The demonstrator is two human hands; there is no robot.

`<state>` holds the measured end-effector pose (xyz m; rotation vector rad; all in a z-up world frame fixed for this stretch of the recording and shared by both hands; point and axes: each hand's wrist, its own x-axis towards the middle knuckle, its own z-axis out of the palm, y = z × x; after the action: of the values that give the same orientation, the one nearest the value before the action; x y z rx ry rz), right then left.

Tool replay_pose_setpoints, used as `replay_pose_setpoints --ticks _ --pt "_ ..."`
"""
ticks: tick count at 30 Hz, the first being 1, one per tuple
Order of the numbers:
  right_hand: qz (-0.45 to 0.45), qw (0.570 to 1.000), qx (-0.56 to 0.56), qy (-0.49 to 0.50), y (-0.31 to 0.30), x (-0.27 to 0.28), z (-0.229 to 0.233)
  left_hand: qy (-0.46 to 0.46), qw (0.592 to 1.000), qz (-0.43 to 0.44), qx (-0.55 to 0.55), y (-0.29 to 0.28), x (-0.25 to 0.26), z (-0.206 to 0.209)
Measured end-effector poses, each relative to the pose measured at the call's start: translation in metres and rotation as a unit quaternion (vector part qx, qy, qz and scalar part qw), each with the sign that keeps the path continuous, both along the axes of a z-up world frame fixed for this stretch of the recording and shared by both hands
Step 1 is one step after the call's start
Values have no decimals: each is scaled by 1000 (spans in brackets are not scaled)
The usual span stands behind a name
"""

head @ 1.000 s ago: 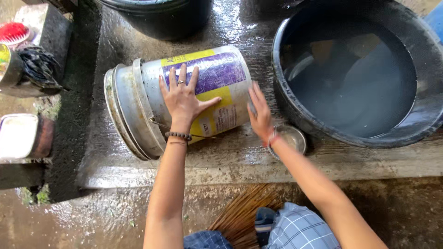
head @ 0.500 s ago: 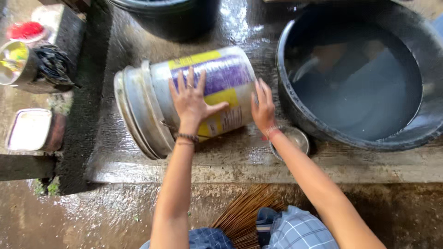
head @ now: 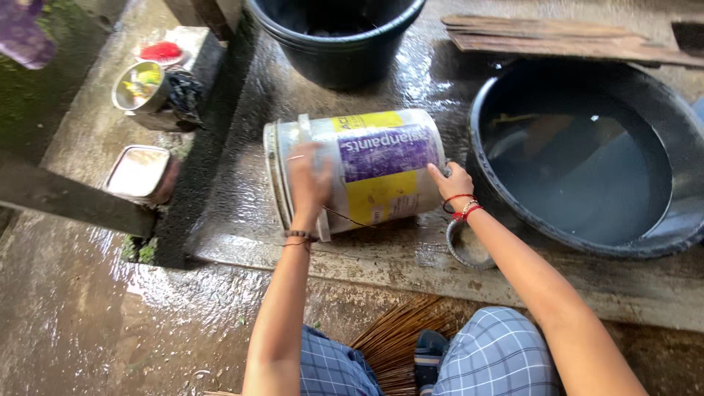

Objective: The person scrubs the exterior and interior of a plastic bucket and its lid using a scouring pad and water.

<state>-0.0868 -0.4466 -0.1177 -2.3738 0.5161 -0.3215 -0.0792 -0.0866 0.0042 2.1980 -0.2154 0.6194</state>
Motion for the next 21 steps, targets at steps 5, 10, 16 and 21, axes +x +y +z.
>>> replay_pose_setpoints --ticks 5,10,16,21 --pt "15 998 -26 52 -3 3 2 55 965 254 -32 74 22 -50" --pt "28 988 -106 112 3 18 30 194 943 254 -93 74 35 -117" --pt "36 986 -131 -92 45 72 55 37 915 352 -195 58 1 -135" --pt "207 954 -39 -214 118 126 74 73 878 303 -364 -7 -50 -122"
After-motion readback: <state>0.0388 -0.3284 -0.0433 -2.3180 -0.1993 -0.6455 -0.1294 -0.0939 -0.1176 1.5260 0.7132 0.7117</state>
